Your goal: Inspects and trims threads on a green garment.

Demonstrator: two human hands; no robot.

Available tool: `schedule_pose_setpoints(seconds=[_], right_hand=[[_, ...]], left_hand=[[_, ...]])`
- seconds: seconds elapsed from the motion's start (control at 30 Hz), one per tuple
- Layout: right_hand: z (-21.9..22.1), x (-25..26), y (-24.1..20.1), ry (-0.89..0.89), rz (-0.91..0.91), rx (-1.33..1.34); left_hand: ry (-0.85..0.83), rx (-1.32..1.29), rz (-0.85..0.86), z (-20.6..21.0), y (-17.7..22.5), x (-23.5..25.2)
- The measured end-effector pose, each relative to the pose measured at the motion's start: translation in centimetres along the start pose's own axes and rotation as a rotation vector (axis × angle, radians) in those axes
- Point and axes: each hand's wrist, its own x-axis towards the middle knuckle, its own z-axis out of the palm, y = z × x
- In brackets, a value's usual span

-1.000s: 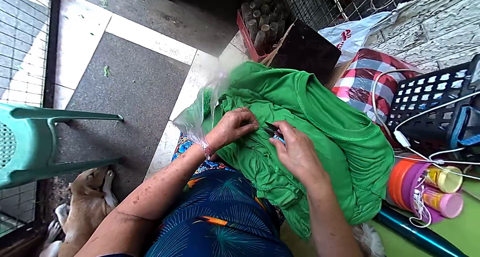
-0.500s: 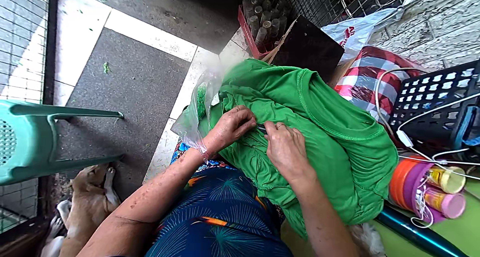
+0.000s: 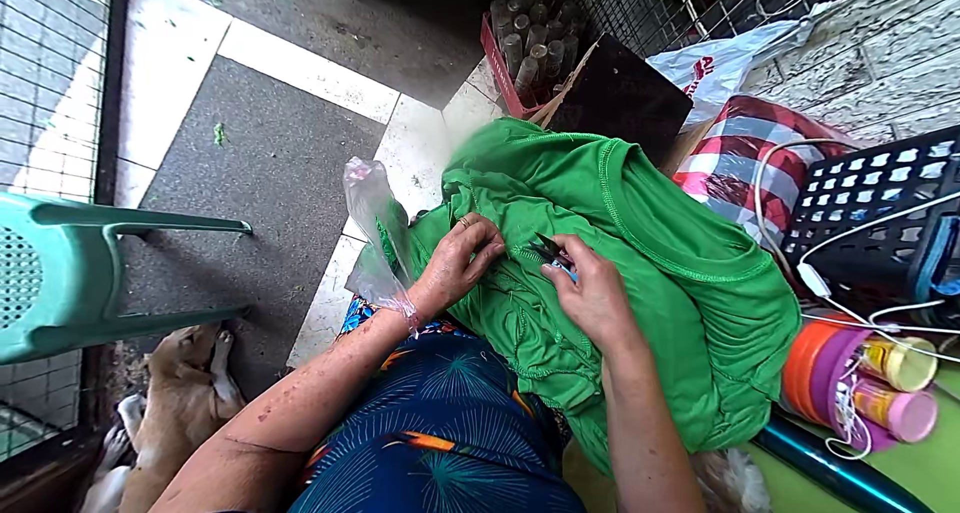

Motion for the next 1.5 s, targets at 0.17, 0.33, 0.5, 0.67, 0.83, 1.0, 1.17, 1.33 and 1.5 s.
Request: schedule_pose_setpoints(seconds=[0.17,0.33,0.5,0.67,0.83,1.0,1.17,1.33,1.5], right_hand=[[0.6,-0.1,0.0,0.060,-0.188,-0.108],[1.3,0.2,-1.0,0.077,-0.269,-0.289],[2.5,0.3,-2.1,0.125,-0.255,-0.434],[2.7,0.3,-1.2,0.148,-0.240,-0.371],[1.9,-0.1,-0.2,0.145,-0.023,0.006],[1.6,-0.2,-0.2,0.209,0.097,0.218],[2.0,-0.3,-0.2,0.229,0.104,0.232],[1.8,-0.6,0.2,0.181,0.008,0.159],[1.0,-1.0,-1.0,0.085,-0.052,-0.063]], left_hand=[[0.017,-0.074,-0.009,0.0,0.1,-0.5],[0.048,-0.079,-0.049,0.2,0.3,-1.2],[0.085,-0.048,-0.019,0.8,0.7,-1.2],[0.082,-0.022,-0.024,0.7,0.5,-1.3],[0.128,-0.174,-0.180,0.1,1.6,-0.8],[-0.051,0.011,-0.286,-0.5,2.7,1.0],[-0.135,0.104,-0.332,-0.1,3.7,2.0],[-0.096,-0.273,-0.539,-0.7,1.6,2.2],[-0.088,-0.361,-0.553,-1.4,2.6,0.4]])
